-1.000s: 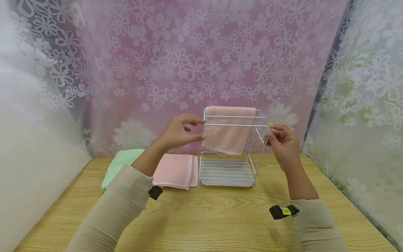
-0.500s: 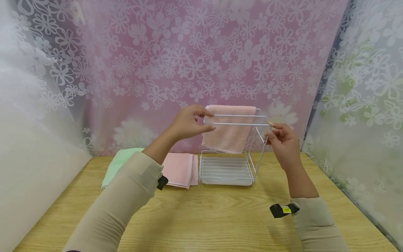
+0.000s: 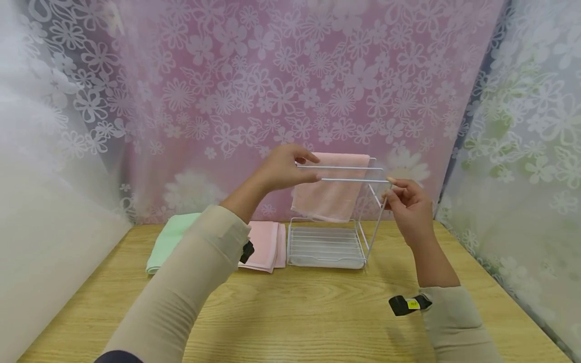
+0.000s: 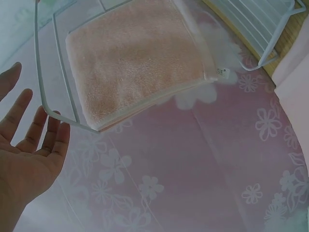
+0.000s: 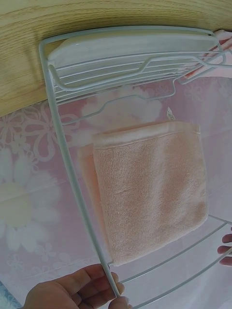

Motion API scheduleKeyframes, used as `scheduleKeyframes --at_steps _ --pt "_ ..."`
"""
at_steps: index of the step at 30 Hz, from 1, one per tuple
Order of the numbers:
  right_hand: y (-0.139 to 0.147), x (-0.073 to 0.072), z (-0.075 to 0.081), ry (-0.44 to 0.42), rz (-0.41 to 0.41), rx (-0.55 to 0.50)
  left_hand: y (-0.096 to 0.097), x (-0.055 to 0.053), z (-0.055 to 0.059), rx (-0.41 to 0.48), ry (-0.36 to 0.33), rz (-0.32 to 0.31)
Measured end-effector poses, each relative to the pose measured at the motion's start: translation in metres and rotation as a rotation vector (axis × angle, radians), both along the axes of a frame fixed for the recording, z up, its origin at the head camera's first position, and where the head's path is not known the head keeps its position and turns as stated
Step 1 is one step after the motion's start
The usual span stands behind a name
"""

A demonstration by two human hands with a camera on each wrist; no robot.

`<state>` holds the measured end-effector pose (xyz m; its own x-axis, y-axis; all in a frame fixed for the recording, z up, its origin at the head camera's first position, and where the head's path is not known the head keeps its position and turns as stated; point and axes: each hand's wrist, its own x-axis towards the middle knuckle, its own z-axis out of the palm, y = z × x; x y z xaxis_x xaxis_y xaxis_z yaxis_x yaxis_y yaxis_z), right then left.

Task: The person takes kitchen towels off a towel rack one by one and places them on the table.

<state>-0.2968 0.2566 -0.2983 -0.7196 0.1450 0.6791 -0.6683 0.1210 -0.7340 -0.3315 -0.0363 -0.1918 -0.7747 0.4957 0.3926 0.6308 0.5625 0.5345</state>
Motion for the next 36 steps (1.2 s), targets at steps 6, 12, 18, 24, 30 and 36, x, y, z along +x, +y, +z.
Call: scheduleKeyframes --at_steps 6,12,18,24,30,36 --pt "0.0 0.001 0.0 0.002 -0.003 0.008 0.007 -0.005 0.003 0.013 -0.029 0.015" --pt "0.0 0.001 -0.001 0.005 -0.002 0.002 0.013 -0.012 0.002 0.025 -0.041 0.036" --pt "0.001 0.0 -0.001 0.008 -0.008 0.012 0.018 -0.024 -0.003 0.081 -0.053 0.019" --pt "0.001 -0.001 -0.002 0.014 -0.004 0.023 0.024 -0.037 -0.008 0.091 -0.015 0.021" --pt "0.0 -0.003 -0.003 0.025 0.029 -0.001 0.03 -0.044 -0.008 0.029 0.048 0.039" --pt "0.001 -0.004 -0.003 0.03 0.029 -0.009 0.034 -0.051 -0.008 0.04 0.034 0.035"
